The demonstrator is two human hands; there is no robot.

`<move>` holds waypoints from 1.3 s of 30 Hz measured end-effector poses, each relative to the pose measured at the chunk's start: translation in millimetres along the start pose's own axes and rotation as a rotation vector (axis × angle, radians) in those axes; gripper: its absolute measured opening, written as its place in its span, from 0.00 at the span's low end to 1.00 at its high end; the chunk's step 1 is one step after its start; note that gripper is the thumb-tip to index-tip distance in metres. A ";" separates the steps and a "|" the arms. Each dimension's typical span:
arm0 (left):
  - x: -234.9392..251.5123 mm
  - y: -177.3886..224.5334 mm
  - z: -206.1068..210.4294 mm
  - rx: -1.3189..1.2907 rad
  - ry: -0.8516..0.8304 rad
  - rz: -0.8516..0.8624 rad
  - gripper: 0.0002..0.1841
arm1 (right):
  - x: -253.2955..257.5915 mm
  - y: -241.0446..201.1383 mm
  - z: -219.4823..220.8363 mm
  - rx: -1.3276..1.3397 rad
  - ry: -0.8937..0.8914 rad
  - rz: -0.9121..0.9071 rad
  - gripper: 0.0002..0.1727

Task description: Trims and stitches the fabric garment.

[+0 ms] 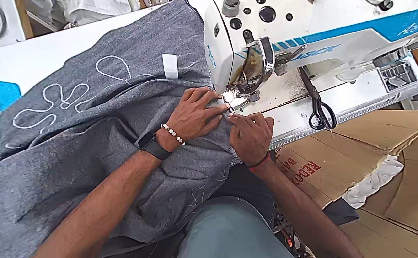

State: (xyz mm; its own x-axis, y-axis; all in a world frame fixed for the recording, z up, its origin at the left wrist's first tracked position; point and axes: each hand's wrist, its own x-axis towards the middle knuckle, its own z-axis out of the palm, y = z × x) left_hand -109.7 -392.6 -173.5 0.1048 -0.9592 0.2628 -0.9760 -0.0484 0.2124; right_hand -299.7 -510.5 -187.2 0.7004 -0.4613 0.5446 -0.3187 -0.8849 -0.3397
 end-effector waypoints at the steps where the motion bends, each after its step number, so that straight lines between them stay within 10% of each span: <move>1: -0.6 6.5 2.0 0.000 0.001 -0.035 0.22 | -0.5 0.7 -0.4 0.018 0.001 0.022 0.14; 12: -14.4 49.2 13.0 0.122 -0.026 -0.308 0.50 | 37.0 -22.3 -8.2 0.011 -0.344 0.313 0.12; 24: -20.7 43.7 9.6 0.066 0.025 -0.234 0.25 | 45.9 -24.8 -19.9 0.087 -0.481 0.282 0.17; 34: -21.2 39.1 11.2 0.110 0.022 -0.227 0.23 | 17.9 -17.5 -21.1 0.348 -0.299 0.481 0.19; 39: -20.3 39.5 10.3 0.099 0.029 -0.215 0.21 | 33.1 -0.1 -11.3 0.108 -0.288 0.291 0.22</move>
State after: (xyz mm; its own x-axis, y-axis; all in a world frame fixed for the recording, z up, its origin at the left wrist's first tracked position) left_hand -152.4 -378.0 -180.1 0.3159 -0.9156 0.2488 -0.9446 -0.2787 0.1735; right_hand -283.7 -526.4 -160.5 0.7457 -0.6406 0.1830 -0.4715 -0.7015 -0.5345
